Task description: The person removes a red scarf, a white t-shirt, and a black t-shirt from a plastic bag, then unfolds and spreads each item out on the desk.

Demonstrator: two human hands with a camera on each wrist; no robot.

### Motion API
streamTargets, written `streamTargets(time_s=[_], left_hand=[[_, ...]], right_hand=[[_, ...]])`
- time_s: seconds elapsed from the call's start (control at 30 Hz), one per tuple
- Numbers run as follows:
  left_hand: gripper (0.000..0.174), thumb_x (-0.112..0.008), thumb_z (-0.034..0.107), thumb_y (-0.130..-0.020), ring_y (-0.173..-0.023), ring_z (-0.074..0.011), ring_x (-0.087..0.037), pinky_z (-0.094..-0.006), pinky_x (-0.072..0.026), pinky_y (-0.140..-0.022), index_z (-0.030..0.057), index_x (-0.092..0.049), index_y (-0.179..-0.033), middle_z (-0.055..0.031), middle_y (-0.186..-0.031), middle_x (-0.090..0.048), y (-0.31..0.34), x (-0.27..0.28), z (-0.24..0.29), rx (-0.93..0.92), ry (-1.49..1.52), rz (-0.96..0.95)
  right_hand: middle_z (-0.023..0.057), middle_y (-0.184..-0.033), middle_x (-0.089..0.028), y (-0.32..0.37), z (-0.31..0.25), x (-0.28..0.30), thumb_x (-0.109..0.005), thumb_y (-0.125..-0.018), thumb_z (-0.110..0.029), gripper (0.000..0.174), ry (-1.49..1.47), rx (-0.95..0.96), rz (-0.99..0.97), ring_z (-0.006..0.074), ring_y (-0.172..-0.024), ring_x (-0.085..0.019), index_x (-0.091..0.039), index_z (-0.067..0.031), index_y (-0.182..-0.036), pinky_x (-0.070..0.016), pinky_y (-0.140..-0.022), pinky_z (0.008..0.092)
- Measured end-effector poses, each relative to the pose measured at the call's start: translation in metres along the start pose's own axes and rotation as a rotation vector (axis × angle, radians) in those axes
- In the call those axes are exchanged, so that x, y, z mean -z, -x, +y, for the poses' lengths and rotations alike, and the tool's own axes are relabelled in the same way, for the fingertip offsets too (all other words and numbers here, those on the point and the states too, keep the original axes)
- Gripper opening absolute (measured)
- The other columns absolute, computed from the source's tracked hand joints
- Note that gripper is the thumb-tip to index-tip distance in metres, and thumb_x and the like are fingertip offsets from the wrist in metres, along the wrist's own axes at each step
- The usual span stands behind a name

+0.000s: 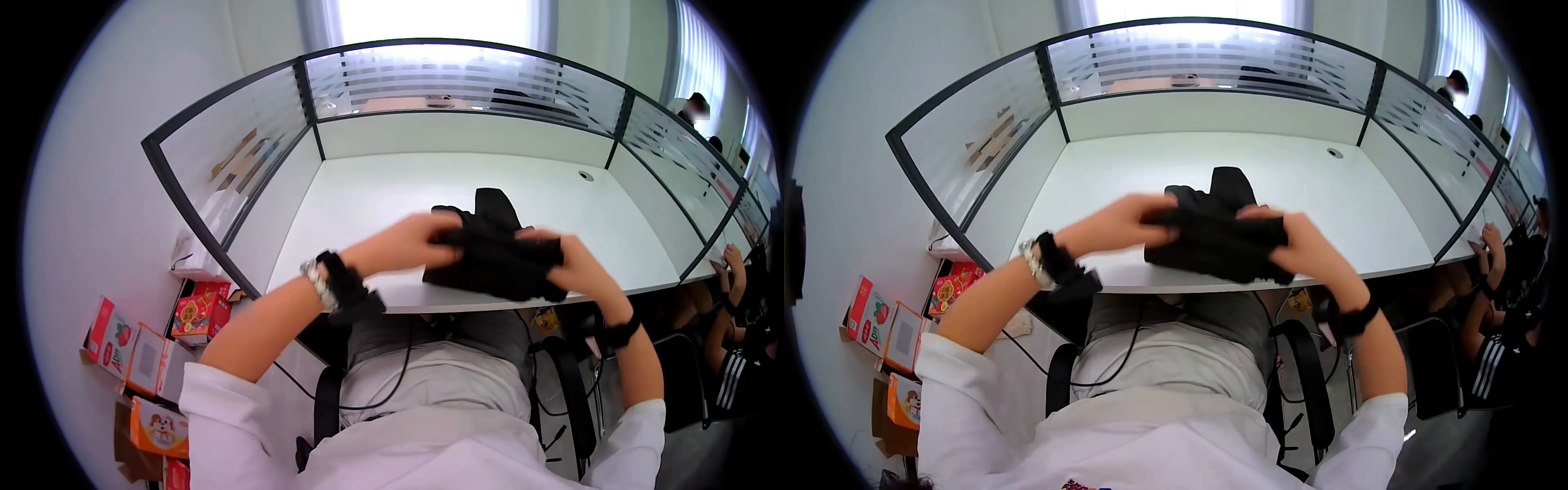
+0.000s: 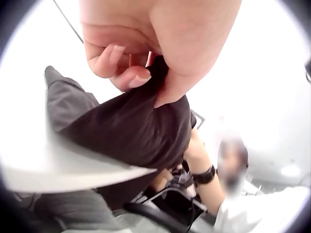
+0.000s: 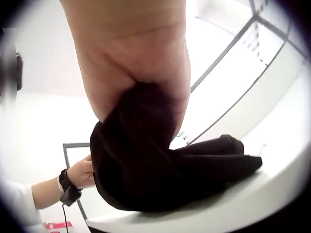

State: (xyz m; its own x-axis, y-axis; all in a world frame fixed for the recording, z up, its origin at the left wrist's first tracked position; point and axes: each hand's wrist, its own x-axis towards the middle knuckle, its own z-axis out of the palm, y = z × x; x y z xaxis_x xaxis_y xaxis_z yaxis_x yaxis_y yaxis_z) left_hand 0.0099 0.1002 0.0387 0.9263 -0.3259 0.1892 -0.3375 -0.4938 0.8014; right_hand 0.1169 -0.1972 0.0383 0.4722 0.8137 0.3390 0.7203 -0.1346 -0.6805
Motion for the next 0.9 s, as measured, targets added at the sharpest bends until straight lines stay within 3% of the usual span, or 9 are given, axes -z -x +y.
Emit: streamTargets(time_s=[0.1,0.2,0.3,0.4,0.53,0.67,0.8,0.87,0.9], left_hand=[[0.041,-0.067,0.016,-0.096,-0.076,-0.0164,-0.067,-0.0279,-0.0534,-0.067,0.0020,-0.055,-0.132,-0.0116,-0.105,-0.067,-0.037,0.026,-0.005,0.137,0.071,0.353],[0.051,-0.064,0.013,-0.089,-0.098,-0.0311,-0.067,-0.0387,-0.0548,-0.087,-0.0028,-0.052,-0.136,-0.0247,-0.124,-0.060,-0.046,0.016,-0.045,0.071,-0.311,0.565],[0.059,-0.065,0.023,-0.091,-0.123,-0.0399,-0.057,-0.0439,-0.0475,-0.105,-0.0008,-0.049,-0.142,-0.0265,-0.136,-0.055,-0.028,-0.011,-0.074,-0.046,-0.533,0.269],[0.063,-0.065,0.024,-0.095,-0.137,-0.0396,-0.048,-0.0413,-0.0401,-0.115,0.0036,-0.043,-0.151,-0.0251,-0.152,-0.044,0.003,-0.049,-0.074,0.096,-0.703,0.190],[0.068,-0.065,0.026,-0.093,-0.139,-0.0416,-0.045,-0.0427,-0.0377,-0.117,-0.0027,-0.042,-0.149,-0.0282,-0.152,-0.044,0.022,-0.044,-0.056,0.068,-0.508,0.097],[0.066,-0.064,0.025,-0.095,-0.133,-0.0398,-0.048,-0.0463,-0.0360,-0.115,-0.0047,-0.038,-0.148,-0.0264,-0.144,-0.050,0.055,-0.058,-0.056,0.139,-0.595,0.332],[0.052,-0.061,0.019,-0.093,-0.127,-0.0373,-0.053,-0.0534,-0.0350,-0.113,-0.0028,-0.047,-0.138,-0.0214,-0.134,-0.057,0.085,-0.060,-0.074,0.160,-0.824,0.572],[0.042,-0.061,0.016,-0.092,-0.125,-0.0347,-0.055,-0.0500,-0.0373,-0.112,-0.0011,-0.054,-0.129,-0.0180,-0.130,-0.060,0.091,-0.055,-0.070,0.097,-0.819,0.625],[0.042,-0.061,0.016,-0.092,-0.125,-0.0347,-0.055,-0.0500,-0.0373,-0.112,-0.0011,-0.054,-0.129,-0.0180,-0.130,-0.060,0.090,-0.053,-0.069,0.090,-0.808,0.631]], right_hand=[[0.0177,-0.114,-0.067,-0.041,0.032,0.016,-0.064,-0.077,0.007,0.071,0.172,-0.176,0.346,0.0319,-0.109,-0.065,-0.048,-0.0036,-0.145,-0.0492,-0.099,0.0368],[0.0214,-0.133,-0.056,-0.059,0.062,0.004,-0.072,-0.080,-0.003,0.070,0.657,0.157,0.557,0.0392,-0.124,-0.052,-0.048,-0.0031,-0.145,-0.0426,-0.107,0.0436],[0.0206,-0.134,-0.058,-0.058,0.060,-0.018,-0.074,-0.087,-0.023,0.061,0.590,0.137,0.256,0.0402,-0.122,-0.056,-0.055,-0.0032,-0.141,-0.0461,-0.105,0.0451],[0.0190,-0.125,-0.062,-0.047,0.061,-0.048,-0.073,-0.085,-0.046,0.073,0.709,0.140,-0.011,0.0360,-0.116,-0.059,-0.056,-0.0030,-0.141,-0.0498,-0.098,0.0429],[0.0131,-0.102,-0.062,-0.060,0.041,-0.072,-0.075,-0.079,-0.048,0.080,1.026,0.133,-0.028,0.0279,-0.096,-0.063,-0.055,-0.0026,-0.142,-0.0516,-0.076,0.0394],[0.0101,-0.075,-0.066,-0.093,0.036,-0.076,-0.079,-0.076,-0.024,0.032,0.982,0.355,-0.323,0.0304,-0.075,-0.070,-0.059,-0.0044,-0.091,-0.0534,-0.062,0.0408],[0.0219,-0.089,-0.070,-0.108,0.024,-0.009,-0.071,-0.081,-0.020,0.045,0.477,0.248,-0.345,0.0434,-0.080,-0.066,-0.063,-0.0025,-0.121,-0.0539,-0.076,0.0478],[0.0206,-0.101,-0.073,-0.126,0.029,0.049,-0.065,-0.082,-0.016,0.043,0.455,0.148,-0.179,0.0360,-0.086,-0.071,-0.065,-0.0019,-0.123,-0.0551,-0.087,0.0439],[0.0176,-0.104,-0.075,-0.132,0.015,0.082,-0.065,-0.082,-0.016,0.045,0.353,-0.205,-0.025,0.0285,-0.089,-0.073,-0.066,-0.0016,-0.125,-0.0562,-0.088,0.0388]])
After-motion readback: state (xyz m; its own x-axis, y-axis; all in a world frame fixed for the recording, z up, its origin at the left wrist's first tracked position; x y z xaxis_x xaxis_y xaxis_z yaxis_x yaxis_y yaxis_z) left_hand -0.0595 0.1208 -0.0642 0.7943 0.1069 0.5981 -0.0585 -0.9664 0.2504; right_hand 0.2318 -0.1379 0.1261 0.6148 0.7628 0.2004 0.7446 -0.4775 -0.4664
